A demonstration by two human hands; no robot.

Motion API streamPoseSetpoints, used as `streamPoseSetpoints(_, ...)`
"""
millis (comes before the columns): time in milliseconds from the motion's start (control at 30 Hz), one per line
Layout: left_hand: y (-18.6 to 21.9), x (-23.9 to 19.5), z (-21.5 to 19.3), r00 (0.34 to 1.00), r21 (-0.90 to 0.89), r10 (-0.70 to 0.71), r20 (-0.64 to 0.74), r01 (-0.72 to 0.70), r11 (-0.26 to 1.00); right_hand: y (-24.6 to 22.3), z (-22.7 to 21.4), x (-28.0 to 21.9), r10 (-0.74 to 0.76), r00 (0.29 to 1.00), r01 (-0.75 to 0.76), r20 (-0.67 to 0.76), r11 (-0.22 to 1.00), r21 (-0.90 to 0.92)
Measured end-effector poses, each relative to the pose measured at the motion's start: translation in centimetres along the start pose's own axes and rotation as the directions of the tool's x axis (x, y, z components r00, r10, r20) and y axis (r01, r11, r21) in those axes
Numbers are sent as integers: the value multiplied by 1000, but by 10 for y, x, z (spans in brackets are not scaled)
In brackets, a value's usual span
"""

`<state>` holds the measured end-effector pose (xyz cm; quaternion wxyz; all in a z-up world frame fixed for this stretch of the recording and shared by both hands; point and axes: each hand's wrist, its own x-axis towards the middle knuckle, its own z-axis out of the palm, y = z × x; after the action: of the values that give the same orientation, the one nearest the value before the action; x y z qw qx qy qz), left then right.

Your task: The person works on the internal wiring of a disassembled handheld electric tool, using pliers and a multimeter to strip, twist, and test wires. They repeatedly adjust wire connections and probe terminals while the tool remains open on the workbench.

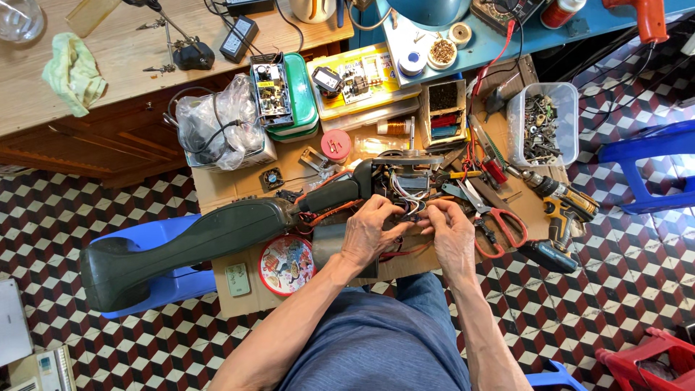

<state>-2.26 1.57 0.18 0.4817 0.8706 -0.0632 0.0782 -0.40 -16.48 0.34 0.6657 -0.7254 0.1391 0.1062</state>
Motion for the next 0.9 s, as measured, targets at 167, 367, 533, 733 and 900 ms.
streamPoseSetpoints(167,-4,-1,-1,997,-54,-62,55,65,996,-4,1,2,32,999,-33,16,999,37)
streamPoseSetpoints(367,-12,15,-4,997,-52,-59,50,61,997,-15,11,13,26,998,-31,54,994,101)
streamPoseSetpoints(533,-17,21,-11,998,-50,14,60,-11,999,-24,15,24,-94,987,97,129,995,-20)
streamPoseSetpoints(733,-22,30,-16,993,-2,30,115,-31,1000,-45,6,21,-130,978,188,164,891,-413)
streamPoseSetpoints(900,-11,23,-20,976,42,195,92,-199,979,-57,-1,15,-66,996,83,57,918,-387)
